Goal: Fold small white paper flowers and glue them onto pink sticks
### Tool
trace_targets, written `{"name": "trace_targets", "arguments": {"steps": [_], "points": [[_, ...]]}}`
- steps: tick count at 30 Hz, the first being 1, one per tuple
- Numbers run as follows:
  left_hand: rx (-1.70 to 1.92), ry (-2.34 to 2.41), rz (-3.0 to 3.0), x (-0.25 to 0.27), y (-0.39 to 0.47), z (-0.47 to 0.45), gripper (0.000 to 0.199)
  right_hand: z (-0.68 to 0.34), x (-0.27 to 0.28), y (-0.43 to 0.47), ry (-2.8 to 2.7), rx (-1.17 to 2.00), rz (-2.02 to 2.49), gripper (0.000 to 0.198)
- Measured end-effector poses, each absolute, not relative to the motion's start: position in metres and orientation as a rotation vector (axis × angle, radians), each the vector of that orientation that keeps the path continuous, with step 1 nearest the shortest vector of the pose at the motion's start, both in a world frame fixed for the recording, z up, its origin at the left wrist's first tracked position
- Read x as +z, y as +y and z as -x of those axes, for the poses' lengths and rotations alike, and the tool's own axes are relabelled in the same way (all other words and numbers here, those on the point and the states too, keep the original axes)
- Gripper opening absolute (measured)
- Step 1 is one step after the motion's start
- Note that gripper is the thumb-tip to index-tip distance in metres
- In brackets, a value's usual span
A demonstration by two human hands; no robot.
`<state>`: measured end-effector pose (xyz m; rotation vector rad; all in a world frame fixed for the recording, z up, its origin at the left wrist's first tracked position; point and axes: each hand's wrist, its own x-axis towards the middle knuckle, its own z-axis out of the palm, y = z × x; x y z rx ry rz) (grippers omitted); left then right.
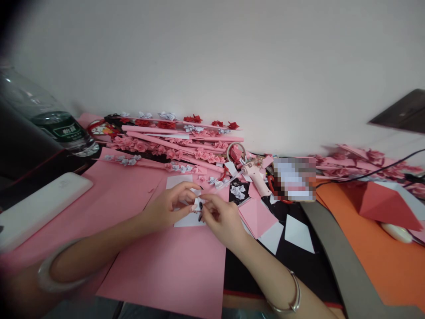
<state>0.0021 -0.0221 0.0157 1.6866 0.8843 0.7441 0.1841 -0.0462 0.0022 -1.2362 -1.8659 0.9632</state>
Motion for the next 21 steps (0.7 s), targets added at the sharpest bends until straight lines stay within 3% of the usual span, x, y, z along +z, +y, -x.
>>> {"name": "trace_targets", "arguments": {"steps": [15, 21], "points": [[0.791, 0.841, -1.403, 0.005, -0.019, -0.005, 0.026, -0.18, 0.003, -0.043, -1.599, 1.181, 1.12, 0.017], [0.751, 0.822, -1.253, 0.001, -0.017, -0.005, 0.022, -0.183, 0.006, -0.042, -1.72, 0.977, 1.167, 0.02]]}}
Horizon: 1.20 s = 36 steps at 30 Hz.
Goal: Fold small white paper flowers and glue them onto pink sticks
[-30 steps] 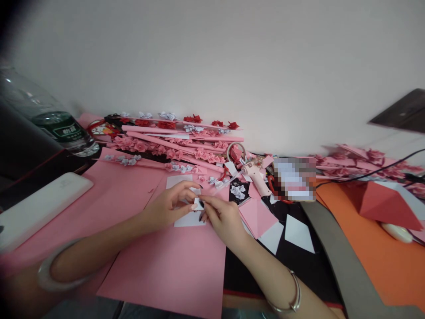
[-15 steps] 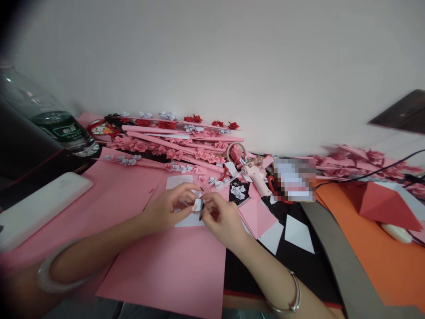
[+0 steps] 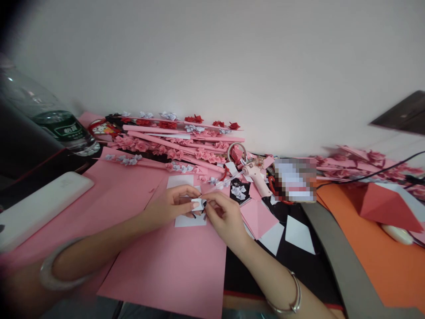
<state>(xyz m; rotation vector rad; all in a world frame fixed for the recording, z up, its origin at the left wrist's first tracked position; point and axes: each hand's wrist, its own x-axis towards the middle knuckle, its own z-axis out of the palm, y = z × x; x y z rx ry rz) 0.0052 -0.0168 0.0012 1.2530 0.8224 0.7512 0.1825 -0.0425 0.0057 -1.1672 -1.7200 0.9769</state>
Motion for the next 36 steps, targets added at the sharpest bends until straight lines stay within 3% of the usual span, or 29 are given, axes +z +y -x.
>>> {"name": "trace_targets", "arguments": {"steps": [5, 11, 22, 29, 36], "points": [[0.751, 0.809, -1.227, 0.004, -0.017, -0.006, 0.021, -0.184, 0.01, -0.042, -1.814, 0.746, 1.184, 0.024], [0.684, 0.816, -1.31, 0.007, -0.018, -0.004, 0.015, -0.181, 0.011, -0.045, -1.806, 0.715, 1.173, 0.023], [0.719, 0.838, -1.152, 0.014, -0.022, -0.008, 0.026, -0.18, 0.009, -0.042, -1.797, 0.677, 1.131, 0.018], [0.748, 0.854, -1.0, 0.014, -0.021, -0.006, 0.022, -0.183, 0.009, -0.043, -1.978, 0.567, 1.08, 0.034], [0.729, 0.874, -0.961, 0.013, -0.018, -0.005, 0.022, -0.185, 0.008, -0.042, -2.052, 0.494, 1.022, 0.036]]}}
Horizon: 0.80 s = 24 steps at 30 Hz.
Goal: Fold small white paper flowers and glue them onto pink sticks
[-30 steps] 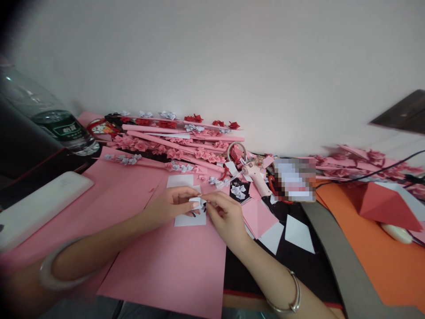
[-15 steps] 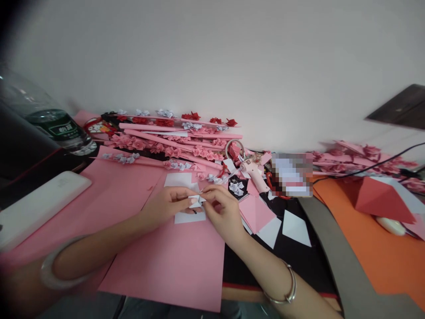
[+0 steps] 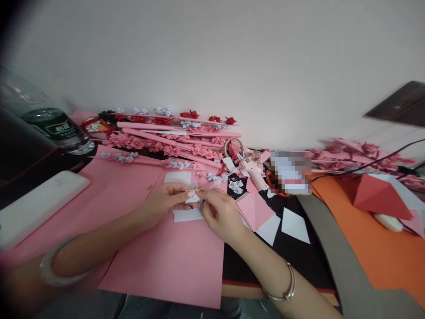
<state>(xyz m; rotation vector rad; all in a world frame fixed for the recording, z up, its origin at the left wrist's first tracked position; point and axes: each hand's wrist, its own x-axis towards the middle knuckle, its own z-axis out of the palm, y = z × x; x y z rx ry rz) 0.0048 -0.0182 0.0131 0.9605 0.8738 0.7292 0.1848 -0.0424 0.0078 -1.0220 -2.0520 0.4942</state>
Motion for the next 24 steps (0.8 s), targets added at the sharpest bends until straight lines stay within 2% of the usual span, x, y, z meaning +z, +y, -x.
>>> {"name": "trace_targets", "arguments": {"steps": [17, 20, 24], "points": [[0.711, 0.869, -1.04, 0.009, -0.016, -0.002, 0.022, -0.186, 0.007, -0.045, -2.05, 0.477, 1.027, 0.04], [0.736, 0.869, -1.129, 0.01, -0.016, -0.003, 0.022, -0.186, 0.012, -0.047, -1.91, 0.507, 1.184, 0.031], [0.738, 0.855, -1.225, 0.011, -0.02, -0.006, 0.021, -0.185, 0.014, -0.046, -1.885, 0.625, 1.291, 0.005]]}}
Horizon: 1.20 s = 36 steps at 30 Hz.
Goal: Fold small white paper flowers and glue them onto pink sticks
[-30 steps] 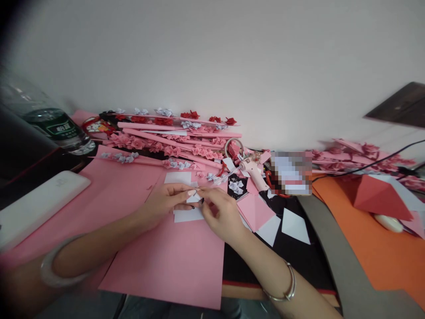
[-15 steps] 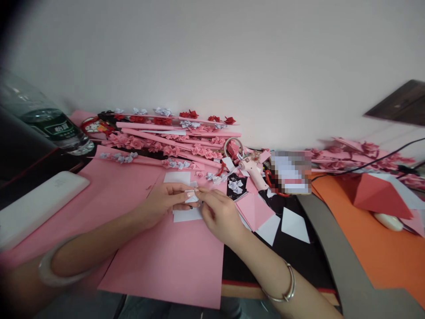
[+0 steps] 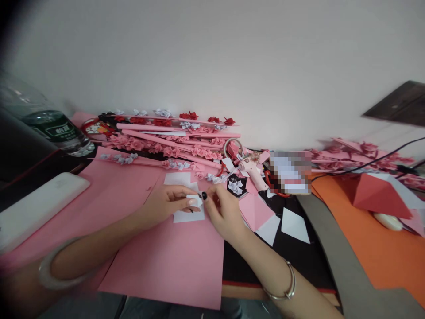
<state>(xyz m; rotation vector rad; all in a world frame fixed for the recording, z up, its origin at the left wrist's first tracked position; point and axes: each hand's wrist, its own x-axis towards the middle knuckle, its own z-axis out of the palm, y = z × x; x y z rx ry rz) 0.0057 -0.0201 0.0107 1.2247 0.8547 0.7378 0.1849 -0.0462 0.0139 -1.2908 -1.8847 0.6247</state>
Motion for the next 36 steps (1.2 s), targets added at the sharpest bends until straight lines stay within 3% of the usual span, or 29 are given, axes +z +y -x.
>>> {"name": "trace_targets", "arguments": {"steps": [6, 13, 23, 32, 36], "points": [[0.707, 0.765, -1.219, 0.012, -0.025, -0.007, 0.019, -0.183, 0.012, -0.043, -2.019, 0.938, 1.232, 0.03], [0.647, 0.692, -1.166, 0.012, -0.022, -0.005, 0.026, -0.183, 0.017, -0.044, -1.901, 1.193, 1.15, 0.032], [0.606, 0.652, -1.237, 0.015, -0.021, -0.002, 0.026, -0.185, 0.018, -0.043, -1.989, 1.161, 1.095, 0.032], [0.831, 0.854, -1.398, 0.008, -0.014, -0.001, 0.014, -0.19, 0.011, -0.038, -2.043, 0.808, 1.214, 0.02], [0.872, 0.92, -1.507, 0.006, -0.014, 0.001, 0.02, -0.189, 0.011, -0.04, -2.0, 0.717, 1.276, 0.016]]}}
